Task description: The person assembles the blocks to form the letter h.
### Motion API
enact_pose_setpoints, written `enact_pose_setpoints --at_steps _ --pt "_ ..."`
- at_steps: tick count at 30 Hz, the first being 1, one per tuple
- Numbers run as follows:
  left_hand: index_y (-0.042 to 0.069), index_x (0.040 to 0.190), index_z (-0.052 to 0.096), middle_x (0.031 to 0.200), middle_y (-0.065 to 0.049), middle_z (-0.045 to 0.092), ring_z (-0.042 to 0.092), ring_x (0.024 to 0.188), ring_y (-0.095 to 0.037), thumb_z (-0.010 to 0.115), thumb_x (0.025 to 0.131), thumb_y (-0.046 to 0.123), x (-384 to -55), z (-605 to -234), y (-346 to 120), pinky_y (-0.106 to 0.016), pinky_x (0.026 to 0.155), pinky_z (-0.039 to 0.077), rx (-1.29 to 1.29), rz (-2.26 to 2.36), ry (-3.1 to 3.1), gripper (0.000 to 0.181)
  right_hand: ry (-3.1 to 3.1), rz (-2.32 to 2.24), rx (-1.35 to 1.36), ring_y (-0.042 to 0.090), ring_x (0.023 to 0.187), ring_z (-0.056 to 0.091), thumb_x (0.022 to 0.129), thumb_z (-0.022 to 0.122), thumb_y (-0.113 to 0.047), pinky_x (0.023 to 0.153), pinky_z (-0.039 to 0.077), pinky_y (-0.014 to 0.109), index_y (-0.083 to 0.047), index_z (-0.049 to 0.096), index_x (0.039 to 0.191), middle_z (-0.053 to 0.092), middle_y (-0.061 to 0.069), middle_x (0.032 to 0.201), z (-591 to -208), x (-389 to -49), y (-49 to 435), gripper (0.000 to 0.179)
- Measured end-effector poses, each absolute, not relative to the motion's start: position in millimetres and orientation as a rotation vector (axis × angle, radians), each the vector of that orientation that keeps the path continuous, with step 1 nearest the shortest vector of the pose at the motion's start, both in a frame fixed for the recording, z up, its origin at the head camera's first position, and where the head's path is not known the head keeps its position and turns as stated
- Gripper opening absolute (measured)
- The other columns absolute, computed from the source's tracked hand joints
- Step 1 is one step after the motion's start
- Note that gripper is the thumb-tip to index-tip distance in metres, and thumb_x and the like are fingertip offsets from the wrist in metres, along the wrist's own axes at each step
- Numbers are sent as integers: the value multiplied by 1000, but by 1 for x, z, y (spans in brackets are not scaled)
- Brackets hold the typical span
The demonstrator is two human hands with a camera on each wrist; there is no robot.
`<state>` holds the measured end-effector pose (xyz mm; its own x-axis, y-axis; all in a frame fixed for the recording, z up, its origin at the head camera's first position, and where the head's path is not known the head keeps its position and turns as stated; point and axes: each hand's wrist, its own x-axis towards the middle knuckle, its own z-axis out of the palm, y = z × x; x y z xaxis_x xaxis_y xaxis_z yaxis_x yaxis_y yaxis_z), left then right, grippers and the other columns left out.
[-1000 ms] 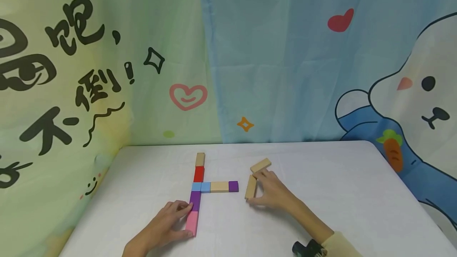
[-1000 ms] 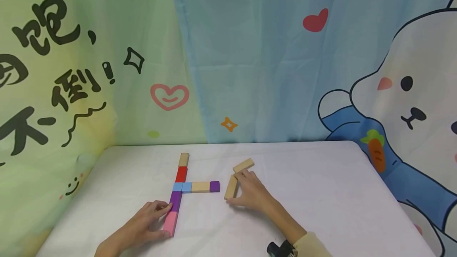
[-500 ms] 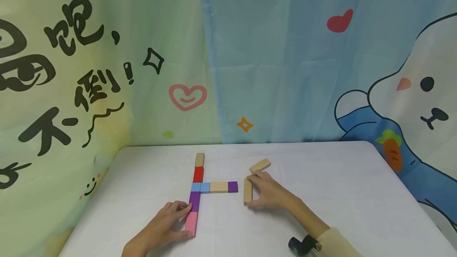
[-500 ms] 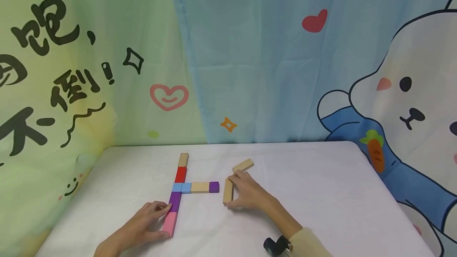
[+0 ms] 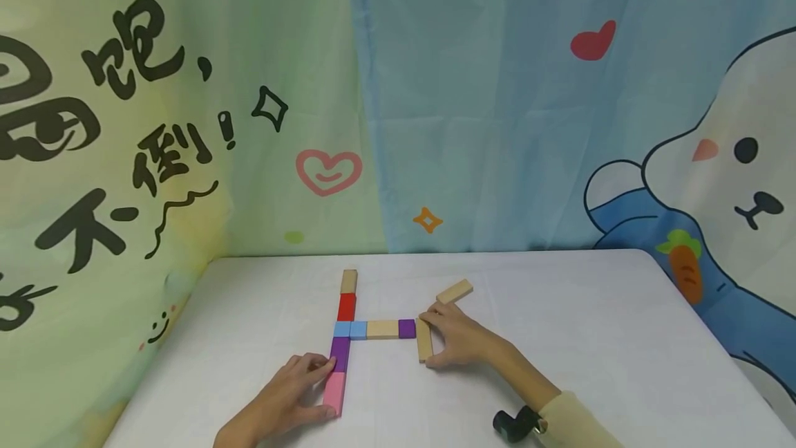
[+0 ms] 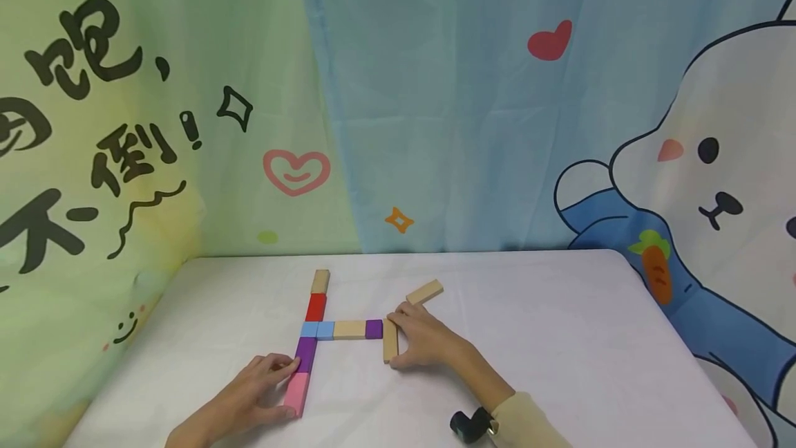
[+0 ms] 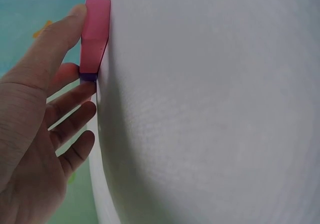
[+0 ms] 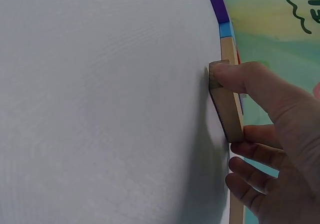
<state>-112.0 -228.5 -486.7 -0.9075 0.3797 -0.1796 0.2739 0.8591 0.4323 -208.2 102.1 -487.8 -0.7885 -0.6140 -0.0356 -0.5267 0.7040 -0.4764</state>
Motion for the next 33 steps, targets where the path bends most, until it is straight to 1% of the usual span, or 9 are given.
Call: enact_pose_setpoints --at_steps 5,13,26,29,33 --pt "22 137 44 125 3 49 45 110 -16 56 72 69 -113 -487 -229 -43 89 49 504 567 2783 81 2721 -663 -925 20 116 43 68 75 -40 97 42 42 -9 48 132 47 4 125 -488 -209 101 76" --pt "19 136 46 123 1 50 45 109 -17 58 72 66 -112 -487 -229 -44 89 49 514 562 2786 80 2713 -659 -919 23 121 42 69 75 -40 99 41 42 -8 48 132 47 4 124 -488 -207 100 75" --pt "20 137 45 123 2 50 45 108 -15 57 72 68 -113 -489 -230 -42 89 49 509 567 2792 81 2712 -619 -922 14 112 42 71 73 -44 97 42 39 -9 47 133 46 1 121 -485 -205 101 76" --pt "21 137 44 123 3 49 44 108 -15 56 72 68 -113 -489 -230 -41 88 50 512 569 2797 81 2714 -627 -930 17 115 43 71 73 -46 97 42 40 -10 46 134 46 2 123 -485 -205 101 78" --pt "21 137 44 124 3 50 44 109 -15 56 73 68 -113 -490 -229 -41 89 50 518 570 2802 81 2794 -666 -901 24 122 43 71 71 -51 101 40 44 -9 45 134 47 7 130 -485 -208 103 81"
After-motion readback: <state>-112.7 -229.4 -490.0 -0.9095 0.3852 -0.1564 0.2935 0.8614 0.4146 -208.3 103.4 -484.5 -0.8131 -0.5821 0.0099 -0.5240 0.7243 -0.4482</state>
